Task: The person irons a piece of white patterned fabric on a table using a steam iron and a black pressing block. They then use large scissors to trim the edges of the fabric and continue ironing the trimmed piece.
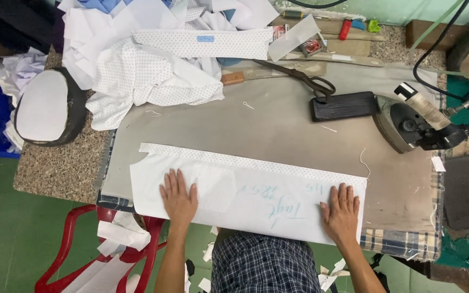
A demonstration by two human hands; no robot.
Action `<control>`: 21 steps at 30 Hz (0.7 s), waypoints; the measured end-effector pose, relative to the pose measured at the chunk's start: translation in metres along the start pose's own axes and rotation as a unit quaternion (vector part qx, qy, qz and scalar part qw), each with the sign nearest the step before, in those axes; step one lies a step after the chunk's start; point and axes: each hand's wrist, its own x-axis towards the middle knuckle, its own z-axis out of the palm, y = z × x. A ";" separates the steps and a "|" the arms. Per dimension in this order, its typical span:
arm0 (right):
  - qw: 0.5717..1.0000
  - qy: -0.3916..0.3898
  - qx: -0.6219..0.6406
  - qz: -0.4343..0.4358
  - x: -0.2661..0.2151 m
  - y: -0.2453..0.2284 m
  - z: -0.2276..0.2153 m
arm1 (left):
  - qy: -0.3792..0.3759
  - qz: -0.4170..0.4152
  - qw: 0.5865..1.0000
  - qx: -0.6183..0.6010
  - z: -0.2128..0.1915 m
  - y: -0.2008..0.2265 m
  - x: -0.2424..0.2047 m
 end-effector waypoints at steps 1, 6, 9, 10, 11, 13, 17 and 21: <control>1.000 0.001 0.000 0.005 0.002 -0.008 0.007 | 0.000 0.005 1.000 0.001 -0.003 -0.010 0.002; 0.999 0.006 -0.043 -0.005 0.013 -0.046 0.023 | 0.028 -0.010 0.999 0.015 -0.008 -0.070 0.008; 1.000 -0.007 -0.017 -0.025 0.015 -0.062 0.030 | 0.056 0.026 0.998 0.026 0.003 -0.079 0.007; 1.000 -0.010 -0.016 -0.020 0.021 -0.077 0.025 | 0.052 0.030 0.998 0.029 0.002 -0.058 0.009; 0.999 -0.011 0.010 -0.051 0.028 -0.091 0.021 | 0.081 0.074 0.994 0.019 0.002 -0.037 0.010; 0.996 -0.012 0.032 -0.076 0.040 -0.111 0.020 | 0.107 0.124 0.986 0.007 0.002 0.018 0.012; 0.982 -0.032 0.058 -0.177 0.045 -0.100 0.024 | 0.064 0.269 0.959 -0.064 0.024 0.112 0.000; 0.989 -0.003 0.013 -0.145 0.036 -0.004 0.018 | 0.055 0.294 0.953 -0.043 0.042 0.124 -0.002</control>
